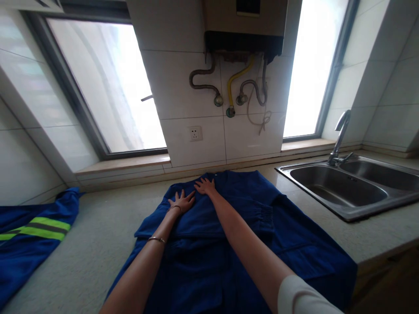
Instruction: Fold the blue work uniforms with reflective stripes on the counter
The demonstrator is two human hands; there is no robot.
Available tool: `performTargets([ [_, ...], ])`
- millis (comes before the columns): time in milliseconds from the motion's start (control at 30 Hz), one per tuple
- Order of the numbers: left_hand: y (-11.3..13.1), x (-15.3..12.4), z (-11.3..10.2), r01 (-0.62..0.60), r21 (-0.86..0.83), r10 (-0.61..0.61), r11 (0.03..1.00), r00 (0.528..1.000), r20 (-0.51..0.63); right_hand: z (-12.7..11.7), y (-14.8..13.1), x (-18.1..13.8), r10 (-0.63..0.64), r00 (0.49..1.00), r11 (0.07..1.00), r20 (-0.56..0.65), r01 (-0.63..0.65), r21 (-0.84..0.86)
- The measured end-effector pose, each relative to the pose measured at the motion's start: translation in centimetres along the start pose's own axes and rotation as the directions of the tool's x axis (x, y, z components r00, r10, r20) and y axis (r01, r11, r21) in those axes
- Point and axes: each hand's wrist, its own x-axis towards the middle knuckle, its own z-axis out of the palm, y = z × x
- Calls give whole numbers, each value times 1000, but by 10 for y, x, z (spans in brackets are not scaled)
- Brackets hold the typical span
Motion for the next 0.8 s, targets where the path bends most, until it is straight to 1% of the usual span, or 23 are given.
performTargets([
  [167,0,-3,1,1,8,-1,1000,1000,-4,1,2,4,-5,1000,1000,-8,5,7],
  [233,0,-3,2,-5,8,5,1000,1000,-9,-4,5,2,-32,999,999,-4,32,20],
  [300,0,-2,3,4,11,-4,1000,1000,-19,-13,14,-2,-59,998,997,-21,60,45],
  [367,0,0,4,20,18,-20,1000,1000,-23,-25,33,-11,-56,996,997,-67,60,49],
  [467,-1,2,6,27,27,-27,999,1000,-16,-46,76,-34,-12,989,1000,-144,14,12],
  [567,-2,4,7,18,18,-18,1000,1000,-13,-62,124,-68,9,972,993,-234,-35,-111],
  [633,-2,5,8,18,17,-18,1000,1000,-14,-67,150,-95,19,955,973,-296,-85,-215],
  [700,-2,5,7,18,17,-18,1000,1000,-15,-68,172,-121,32,943,955,-331,-127,-269],
  [767,-1,5,7,11,17,-11,1000,1000,-12,-65,189,-144,51,943,950,-329,-147,-276],
  [800,-1,5,6,8,20,-7,1000,1000,-11,-63,197,-153,75,949,951,-307,-161,-265],
])
